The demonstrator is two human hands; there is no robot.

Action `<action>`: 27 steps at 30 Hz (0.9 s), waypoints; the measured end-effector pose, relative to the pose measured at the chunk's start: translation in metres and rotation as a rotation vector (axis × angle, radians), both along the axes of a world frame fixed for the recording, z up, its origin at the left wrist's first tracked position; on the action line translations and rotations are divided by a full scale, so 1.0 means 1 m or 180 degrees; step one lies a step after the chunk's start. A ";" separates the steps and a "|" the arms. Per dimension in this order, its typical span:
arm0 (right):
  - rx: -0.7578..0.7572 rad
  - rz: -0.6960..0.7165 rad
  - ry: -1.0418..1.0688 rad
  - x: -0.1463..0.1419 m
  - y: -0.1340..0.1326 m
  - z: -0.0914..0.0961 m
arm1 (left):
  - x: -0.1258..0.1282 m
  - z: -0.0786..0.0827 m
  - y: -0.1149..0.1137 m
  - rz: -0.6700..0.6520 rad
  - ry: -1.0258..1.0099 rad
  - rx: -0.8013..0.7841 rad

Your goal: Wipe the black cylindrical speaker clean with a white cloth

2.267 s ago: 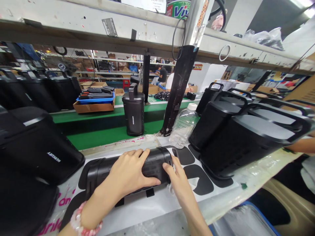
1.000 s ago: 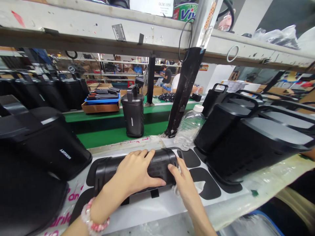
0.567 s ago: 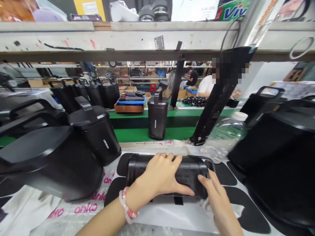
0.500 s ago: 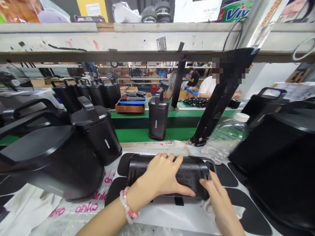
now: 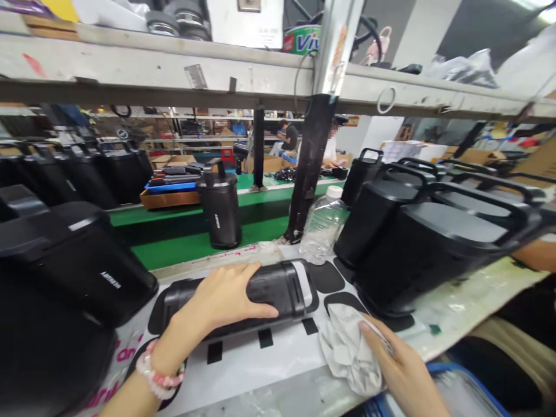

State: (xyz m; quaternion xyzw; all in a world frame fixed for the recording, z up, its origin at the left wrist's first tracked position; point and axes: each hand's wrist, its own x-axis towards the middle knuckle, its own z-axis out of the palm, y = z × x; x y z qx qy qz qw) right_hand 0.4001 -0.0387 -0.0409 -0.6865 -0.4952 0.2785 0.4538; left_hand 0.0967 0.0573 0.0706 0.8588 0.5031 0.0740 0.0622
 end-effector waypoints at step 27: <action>0.1101 0.1977 -0.0215 -0.059 0.106 0.049 | 0.009 -0.010 -0.029 0.0182 0.0383 0.0225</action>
